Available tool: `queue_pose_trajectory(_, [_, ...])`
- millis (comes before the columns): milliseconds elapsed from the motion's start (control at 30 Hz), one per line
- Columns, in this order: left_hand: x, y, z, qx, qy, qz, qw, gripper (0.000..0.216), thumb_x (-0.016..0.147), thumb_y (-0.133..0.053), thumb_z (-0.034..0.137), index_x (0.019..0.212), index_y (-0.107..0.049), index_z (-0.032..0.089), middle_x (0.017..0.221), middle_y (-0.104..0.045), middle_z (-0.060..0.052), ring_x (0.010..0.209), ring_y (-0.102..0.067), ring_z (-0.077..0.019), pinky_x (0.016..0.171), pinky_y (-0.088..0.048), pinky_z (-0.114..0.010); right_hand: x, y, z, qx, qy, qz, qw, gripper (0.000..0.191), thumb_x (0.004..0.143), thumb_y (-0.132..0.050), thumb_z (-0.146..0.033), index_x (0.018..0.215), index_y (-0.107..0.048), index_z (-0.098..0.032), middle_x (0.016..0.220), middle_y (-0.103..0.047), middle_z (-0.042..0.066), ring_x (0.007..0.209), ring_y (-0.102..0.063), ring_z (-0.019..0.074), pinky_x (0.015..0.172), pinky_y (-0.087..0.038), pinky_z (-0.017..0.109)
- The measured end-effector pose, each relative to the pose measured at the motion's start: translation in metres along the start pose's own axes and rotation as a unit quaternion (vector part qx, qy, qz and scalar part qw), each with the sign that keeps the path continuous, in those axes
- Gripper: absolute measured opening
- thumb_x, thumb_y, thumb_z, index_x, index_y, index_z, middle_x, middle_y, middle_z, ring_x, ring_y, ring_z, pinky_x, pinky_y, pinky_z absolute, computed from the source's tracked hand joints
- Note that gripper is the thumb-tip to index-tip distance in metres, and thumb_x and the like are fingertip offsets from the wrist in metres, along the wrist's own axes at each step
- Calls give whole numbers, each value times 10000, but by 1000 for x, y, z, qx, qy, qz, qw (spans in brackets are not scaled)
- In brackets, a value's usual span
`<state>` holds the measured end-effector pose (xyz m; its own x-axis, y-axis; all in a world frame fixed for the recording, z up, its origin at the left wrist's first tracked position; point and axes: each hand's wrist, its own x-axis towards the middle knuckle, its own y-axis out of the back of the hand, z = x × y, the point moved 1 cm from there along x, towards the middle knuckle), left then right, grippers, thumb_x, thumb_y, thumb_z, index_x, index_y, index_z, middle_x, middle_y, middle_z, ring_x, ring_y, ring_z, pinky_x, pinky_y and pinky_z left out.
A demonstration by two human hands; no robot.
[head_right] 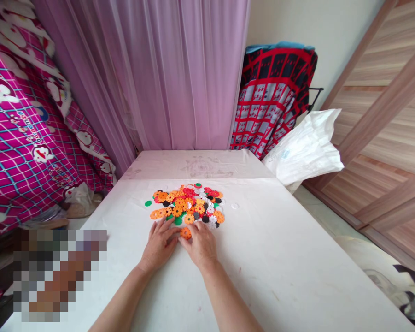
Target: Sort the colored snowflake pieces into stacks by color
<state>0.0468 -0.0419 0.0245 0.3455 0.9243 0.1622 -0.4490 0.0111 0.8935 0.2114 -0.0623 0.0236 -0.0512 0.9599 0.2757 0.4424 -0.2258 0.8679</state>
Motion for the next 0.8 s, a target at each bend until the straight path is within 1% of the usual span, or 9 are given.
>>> queue_pose_trajectory(267, [-3,-7,-6,6,-22,30,999,350,851,-544,184,1132,-686,337,1401,-562,-43,1405,-363,-302,1136,-245,-627,-1,-3,0,6,0,11,1000,267,815,-697,-338,1067,-687,-249,995,-658,48,965,-622,208,847,-495,305])
queue_pose_trajectory(400, [-3,-6,-7,13,-24,28,999,342,862,-534,193,1132,-686,339,1405,-560,-39,1399,-373,-301,1134,-254,-626,-1,-3,1,8,-5,10,1000,274,808,-708,-342,1068,-687,-257,993,-663,48,968,-625,206,849,-495,301])
queue_pose_trajectory(633, [-6,-7,-8,17,-33,28,999,334,873,-527,209,1139,-681,341,1411,-555,-35,1393,-386,-305,1129,-279,-623,-2,-3,1,23,5,20,1000,270,792,-723,-343,1040,-678,-247,963,-660,51,929,-630,218,807,-506,312])
queue_pose_trajectory(700, [-7,-8,-10,20,-34,30,999,337,872,-528,207,1146,-679,335,1409,-557,-40,1392,-388,-308,1128,-290,-617,-2,-4,3,40,8,27,999,266,805,-705,-333,1053,-668,-244,968,-658,52,928,-629,216,805,-500,306])
queue_pose_trajectory(800, [-10,-11,-13,28,-38,28,998,361,878,-516,202,1172,-666,346,1415,-552,-30,1398,-379,-312,1124,-302,-614,-2,-6,9,75,7,42,996,179,882,-591,-293,1037,-657,-232,957,-654,53,888,-632,191,784,-487,285])
